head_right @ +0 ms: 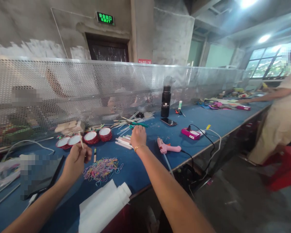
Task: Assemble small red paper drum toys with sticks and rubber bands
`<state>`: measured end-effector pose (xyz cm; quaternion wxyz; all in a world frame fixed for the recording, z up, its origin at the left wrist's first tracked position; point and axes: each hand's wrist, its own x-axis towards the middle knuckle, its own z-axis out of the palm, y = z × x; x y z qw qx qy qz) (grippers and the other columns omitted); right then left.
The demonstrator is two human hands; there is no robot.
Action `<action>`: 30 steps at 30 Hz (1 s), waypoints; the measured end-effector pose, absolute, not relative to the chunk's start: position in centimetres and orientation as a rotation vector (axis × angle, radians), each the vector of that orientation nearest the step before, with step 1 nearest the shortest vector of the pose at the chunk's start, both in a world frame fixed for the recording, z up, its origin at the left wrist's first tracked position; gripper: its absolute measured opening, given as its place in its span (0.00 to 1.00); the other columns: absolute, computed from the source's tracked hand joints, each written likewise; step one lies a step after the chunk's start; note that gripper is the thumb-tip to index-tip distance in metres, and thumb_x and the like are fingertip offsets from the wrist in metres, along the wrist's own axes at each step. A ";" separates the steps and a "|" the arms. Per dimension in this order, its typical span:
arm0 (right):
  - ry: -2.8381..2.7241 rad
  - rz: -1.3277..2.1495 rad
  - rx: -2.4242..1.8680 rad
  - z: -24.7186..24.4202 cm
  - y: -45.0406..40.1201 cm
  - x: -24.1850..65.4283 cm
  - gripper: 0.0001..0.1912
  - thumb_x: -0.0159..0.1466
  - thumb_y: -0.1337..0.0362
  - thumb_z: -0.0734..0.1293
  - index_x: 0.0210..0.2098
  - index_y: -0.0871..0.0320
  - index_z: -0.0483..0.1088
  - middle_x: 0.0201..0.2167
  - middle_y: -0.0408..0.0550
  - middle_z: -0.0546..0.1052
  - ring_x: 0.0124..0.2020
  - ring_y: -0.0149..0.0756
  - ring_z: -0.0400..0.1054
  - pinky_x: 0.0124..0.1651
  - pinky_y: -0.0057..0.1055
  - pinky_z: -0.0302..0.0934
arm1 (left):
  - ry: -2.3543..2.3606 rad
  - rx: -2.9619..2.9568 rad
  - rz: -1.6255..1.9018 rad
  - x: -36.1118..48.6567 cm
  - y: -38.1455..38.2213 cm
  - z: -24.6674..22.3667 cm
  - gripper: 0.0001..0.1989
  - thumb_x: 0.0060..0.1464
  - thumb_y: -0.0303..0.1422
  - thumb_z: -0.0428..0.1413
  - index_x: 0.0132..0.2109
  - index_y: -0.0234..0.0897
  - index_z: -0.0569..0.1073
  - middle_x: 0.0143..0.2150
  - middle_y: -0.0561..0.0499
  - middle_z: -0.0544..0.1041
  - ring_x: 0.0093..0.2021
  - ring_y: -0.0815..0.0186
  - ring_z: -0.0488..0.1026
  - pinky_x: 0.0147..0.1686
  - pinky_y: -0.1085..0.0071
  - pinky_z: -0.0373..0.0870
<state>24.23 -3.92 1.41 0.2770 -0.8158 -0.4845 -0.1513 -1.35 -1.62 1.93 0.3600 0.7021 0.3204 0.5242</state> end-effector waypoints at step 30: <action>-0.882 0.421 -1.060 0.7 -10.3 15.6 0.21 0.63 0.46 0.63 0.29 0.58 0.72 0.28 0.48 0.75 0.33 0.38 0.68 0.38 0.33 0.61 | 0.663 1.099 1.287 -0.6 -5.0 2.8 0.20 0.43 0.47 0.65 0.34 0.35 0.71 0.17 0.63 0.51 0.16 0.77 0.48 0.17 0.78 0.45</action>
